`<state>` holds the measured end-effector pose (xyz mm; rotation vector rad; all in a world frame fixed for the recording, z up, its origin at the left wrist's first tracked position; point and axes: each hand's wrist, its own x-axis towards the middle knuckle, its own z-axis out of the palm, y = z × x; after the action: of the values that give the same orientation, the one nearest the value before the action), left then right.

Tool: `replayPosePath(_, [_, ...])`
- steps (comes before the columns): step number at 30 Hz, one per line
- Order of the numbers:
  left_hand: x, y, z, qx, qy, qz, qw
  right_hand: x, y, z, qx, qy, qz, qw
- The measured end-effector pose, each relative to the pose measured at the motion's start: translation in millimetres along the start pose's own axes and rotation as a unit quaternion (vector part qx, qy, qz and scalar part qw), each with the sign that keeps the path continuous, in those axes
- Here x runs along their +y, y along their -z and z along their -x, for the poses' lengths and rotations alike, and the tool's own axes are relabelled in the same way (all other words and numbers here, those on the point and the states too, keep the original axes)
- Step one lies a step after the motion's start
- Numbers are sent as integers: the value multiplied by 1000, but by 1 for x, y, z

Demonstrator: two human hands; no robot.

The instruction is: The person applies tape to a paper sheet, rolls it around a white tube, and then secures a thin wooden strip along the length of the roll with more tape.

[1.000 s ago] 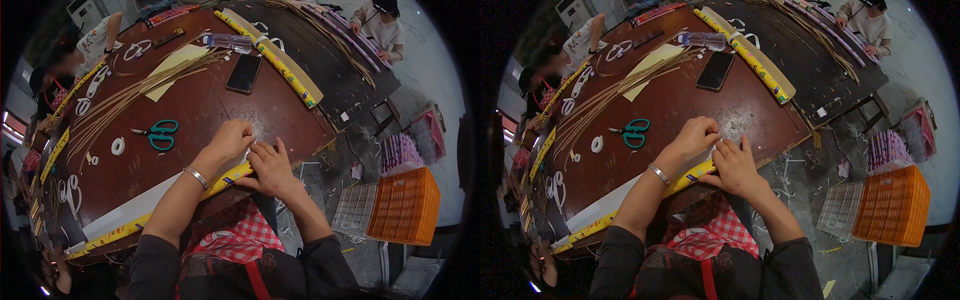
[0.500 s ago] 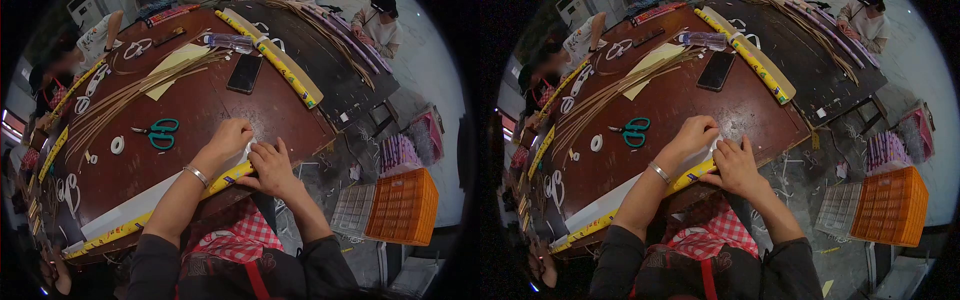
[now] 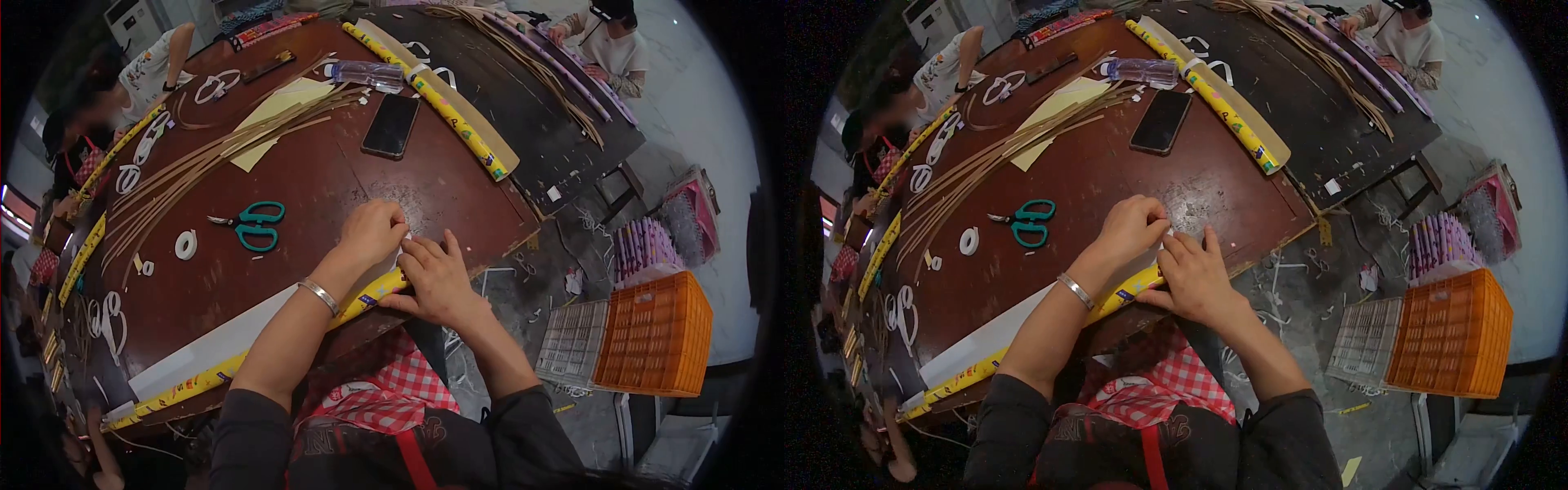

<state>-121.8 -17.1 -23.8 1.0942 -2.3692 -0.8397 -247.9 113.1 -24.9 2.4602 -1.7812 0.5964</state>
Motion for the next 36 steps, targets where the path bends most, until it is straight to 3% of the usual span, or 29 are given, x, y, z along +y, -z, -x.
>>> replayPosePath(36, [1,4,1,9,-9,33,999,1,-1,1,-9,-1,2,1000])
